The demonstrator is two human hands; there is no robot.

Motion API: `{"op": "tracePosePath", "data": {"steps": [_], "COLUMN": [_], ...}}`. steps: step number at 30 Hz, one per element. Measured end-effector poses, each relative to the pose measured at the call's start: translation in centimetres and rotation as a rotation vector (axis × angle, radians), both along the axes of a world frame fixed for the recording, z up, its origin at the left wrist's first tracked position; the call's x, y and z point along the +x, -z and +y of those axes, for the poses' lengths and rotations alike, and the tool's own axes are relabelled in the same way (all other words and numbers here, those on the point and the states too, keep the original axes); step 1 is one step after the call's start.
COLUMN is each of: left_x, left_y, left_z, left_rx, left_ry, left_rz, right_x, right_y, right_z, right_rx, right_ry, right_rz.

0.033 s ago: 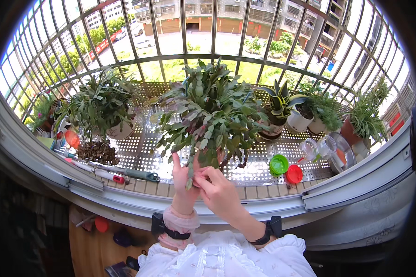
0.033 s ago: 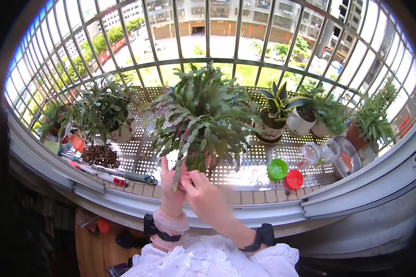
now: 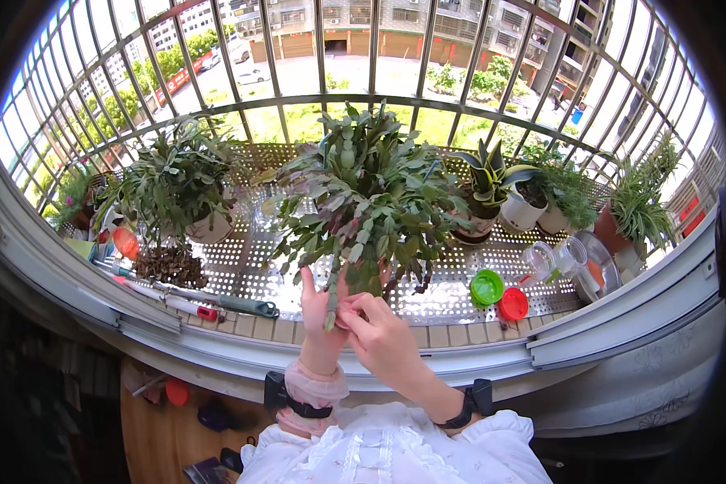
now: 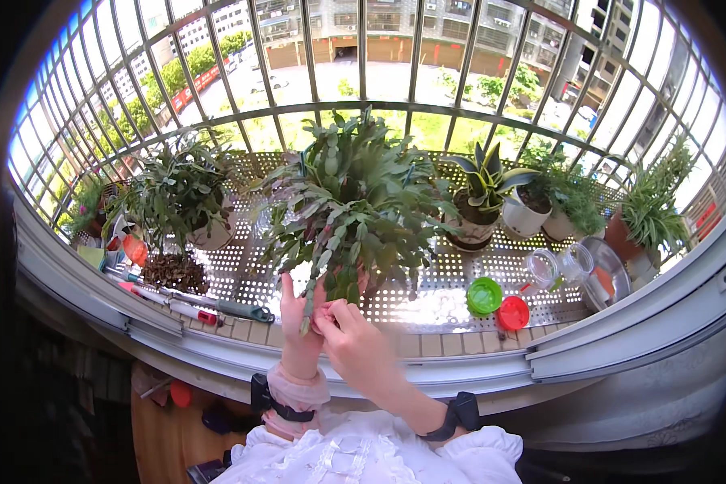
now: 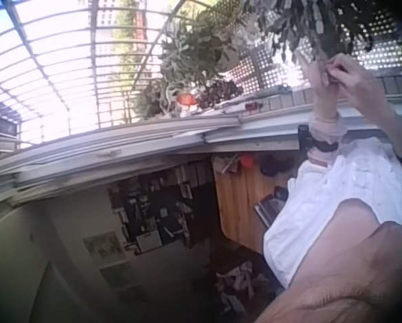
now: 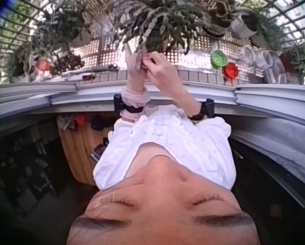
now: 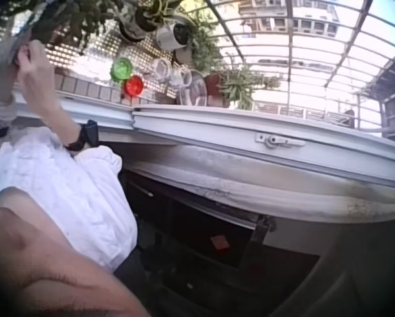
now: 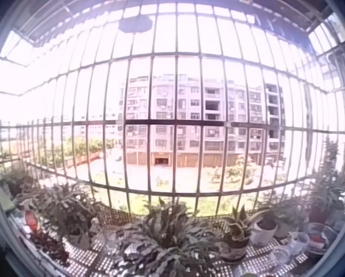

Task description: Wiping dust off plant leaves with a cloth.

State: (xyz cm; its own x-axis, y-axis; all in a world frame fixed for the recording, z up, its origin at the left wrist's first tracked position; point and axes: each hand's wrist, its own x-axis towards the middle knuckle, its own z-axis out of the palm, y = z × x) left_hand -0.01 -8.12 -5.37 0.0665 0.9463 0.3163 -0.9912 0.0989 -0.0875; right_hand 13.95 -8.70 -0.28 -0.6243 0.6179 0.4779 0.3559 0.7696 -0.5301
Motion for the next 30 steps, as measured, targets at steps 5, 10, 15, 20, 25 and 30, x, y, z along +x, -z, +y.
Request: {"op": "tracePosePath", "data": {"steps": [5,10,15,20,25,30], "left_x": [-0.7,-0.4,-0.6,-0.3,0.4,0.3], "left_y": [1.4,0.3,0.7,-0.1,-2.2,-1.4], "left_z": [0.1,0.2,0.2,-0.4,-1.0,-0.4], "left_rx": [-0.216,-0.114,-0.565,-0.24,-0.49,-0.41], "left_ry": [-0.064,0.021,-0.178,-0.093,-0.139,-0.144], "left_rz": [0.258,0.18,0.529,0.37,0.426,0.385], "right_x": [1.8,2.2,-2.4,-4.1,-3.0,-1.8], "right_y": [-2.4,-5.3,-2.5,-1.0,-1.0,-0.2], "right_z": [1.0,3.8,7.5,6.9,4.5,1.5], "right_rx": [-0.302,-0.356,0.178,0.191,0.19,0.238], "right_ry": [-0.134,0.094,0.279,0.29,0.24,0.212], "right_rz": [0.125,0.512,0.175,-0.071,-0.002,-0.051]}}
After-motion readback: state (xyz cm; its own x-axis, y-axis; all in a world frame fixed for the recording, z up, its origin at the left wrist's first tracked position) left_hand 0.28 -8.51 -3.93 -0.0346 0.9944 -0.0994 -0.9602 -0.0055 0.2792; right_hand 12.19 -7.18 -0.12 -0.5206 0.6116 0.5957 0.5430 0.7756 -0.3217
